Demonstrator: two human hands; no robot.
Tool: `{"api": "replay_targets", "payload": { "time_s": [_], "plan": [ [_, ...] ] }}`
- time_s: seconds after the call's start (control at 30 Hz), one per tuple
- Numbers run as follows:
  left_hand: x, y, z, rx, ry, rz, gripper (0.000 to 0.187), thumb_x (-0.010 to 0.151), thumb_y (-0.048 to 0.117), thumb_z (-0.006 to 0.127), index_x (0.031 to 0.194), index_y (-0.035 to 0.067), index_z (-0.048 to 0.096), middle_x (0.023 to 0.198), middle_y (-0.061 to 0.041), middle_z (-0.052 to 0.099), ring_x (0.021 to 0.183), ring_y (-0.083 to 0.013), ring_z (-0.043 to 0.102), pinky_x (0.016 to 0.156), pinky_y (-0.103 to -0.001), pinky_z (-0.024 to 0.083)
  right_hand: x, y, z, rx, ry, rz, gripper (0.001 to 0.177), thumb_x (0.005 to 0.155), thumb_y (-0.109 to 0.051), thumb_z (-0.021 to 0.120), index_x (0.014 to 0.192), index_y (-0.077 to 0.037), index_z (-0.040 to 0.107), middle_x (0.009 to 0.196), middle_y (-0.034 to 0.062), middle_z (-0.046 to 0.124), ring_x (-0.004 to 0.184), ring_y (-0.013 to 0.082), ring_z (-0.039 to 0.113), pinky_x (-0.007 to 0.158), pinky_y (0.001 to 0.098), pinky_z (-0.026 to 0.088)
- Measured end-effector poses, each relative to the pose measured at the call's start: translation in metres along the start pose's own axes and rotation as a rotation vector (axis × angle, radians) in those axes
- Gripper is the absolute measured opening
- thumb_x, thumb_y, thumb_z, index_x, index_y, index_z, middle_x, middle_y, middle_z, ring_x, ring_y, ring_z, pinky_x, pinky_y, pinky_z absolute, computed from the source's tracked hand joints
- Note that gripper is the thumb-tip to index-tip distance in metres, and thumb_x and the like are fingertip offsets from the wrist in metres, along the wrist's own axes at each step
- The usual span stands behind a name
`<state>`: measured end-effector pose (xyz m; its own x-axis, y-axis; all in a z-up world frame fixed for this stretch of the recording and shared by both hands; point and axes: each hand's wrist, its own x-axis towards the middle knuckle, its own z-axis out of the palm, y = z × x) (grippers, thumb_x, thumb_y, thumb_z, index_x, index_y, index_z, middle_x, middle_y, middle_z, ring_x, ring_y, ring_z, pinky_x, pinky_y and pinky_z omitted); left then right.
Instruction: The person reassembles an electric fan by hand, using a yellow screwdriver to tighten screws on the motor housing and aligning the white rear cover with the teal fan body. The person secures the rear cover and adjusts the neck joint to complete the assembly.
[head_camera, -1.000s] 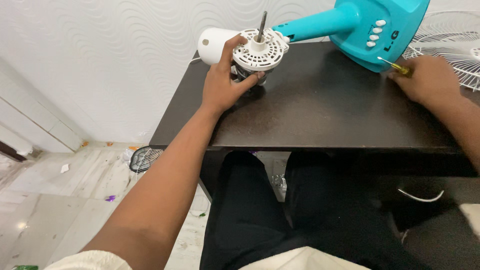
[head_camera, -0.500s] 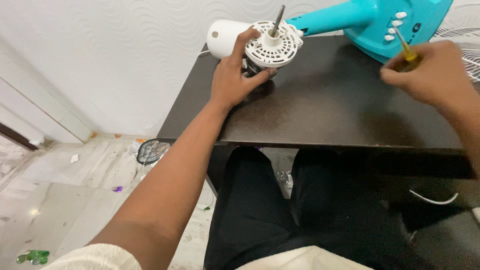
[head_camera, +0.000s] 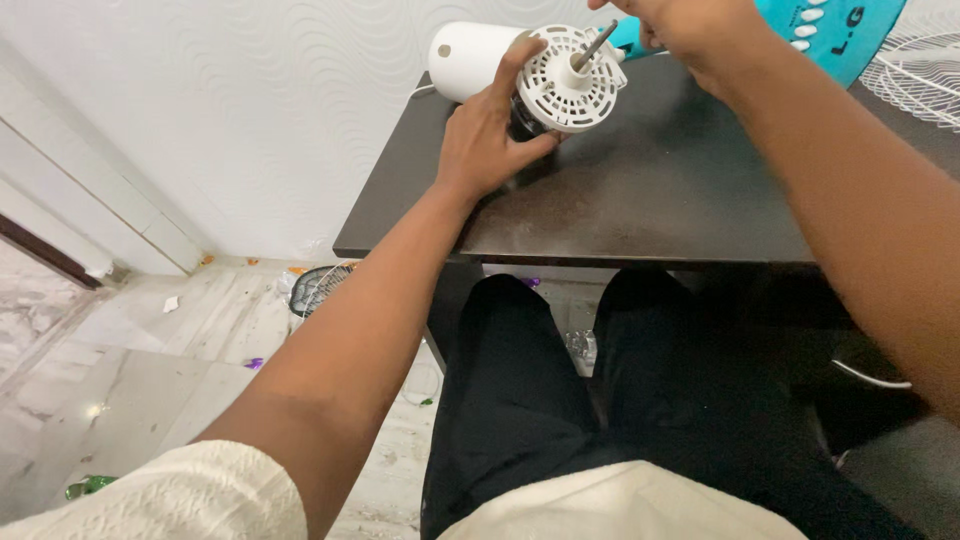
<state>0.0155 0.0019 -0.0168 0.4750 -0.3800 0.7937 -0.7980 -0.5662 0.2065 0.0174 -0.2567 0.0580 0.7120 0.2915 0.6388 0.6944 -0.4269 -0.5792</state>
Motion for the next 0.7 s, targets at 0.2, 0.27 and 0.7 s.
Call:
{"api": "replay_targets", "payload": {
  "time_s": [0.2,0.27,0.7],
  "plan": [
    [-0.002,0.002,-0.002,-0.045,0.023,0.04,0.097,0.085,0.042,0.084,0.157,0.029,0.021,0.123,-0.013,0.076,0.112,-0.0384,0.073,0.088,-0.048,0.057,0.011,0.005,0.009,-0.004,0.004,0.104,0.018,0.104,-0.03,0.071,0.111,-0.013,0.073,0.1,-0.0033,0.069,0.083,0.008,0.058,0.069,0.027,0.047],
    [-0.002,0.001,-0.003,-0.06,0.002,0.009,0.096,0.084,0.04,0.084,0.157,0.029,0.021,0.121,-0.013,0.076,0.111,-0.0382,0.073,0.088,-0.049,0.057,0.012,0.004,0.009,0.016,-0.029,0.133,0.017,0.101,-0.027,0.074,0.109,-0.013,0.072,0.099,-0.0037,0.07,0.083,0.008,0.059,0.067,0.0268,0.046],
    [0.0,0.005,-0.004,-0.18,0.004,0.032,0.096,0.083,0.033,0.085,0.154,0.023,0.022,0.122,-0.011,0.077,0.113,-0.0355,0.075,0.091,-0.046,0.058,0.029,-0.015,0.01,-0.281,-0.186,0.057,0.025,0.091,-0.021,0.08,0.113,-0.009,0.077,0.102,0.0088,0.075,0.094,0.0187,0.068,0.081,0.0354,0.054]
  ]
}}
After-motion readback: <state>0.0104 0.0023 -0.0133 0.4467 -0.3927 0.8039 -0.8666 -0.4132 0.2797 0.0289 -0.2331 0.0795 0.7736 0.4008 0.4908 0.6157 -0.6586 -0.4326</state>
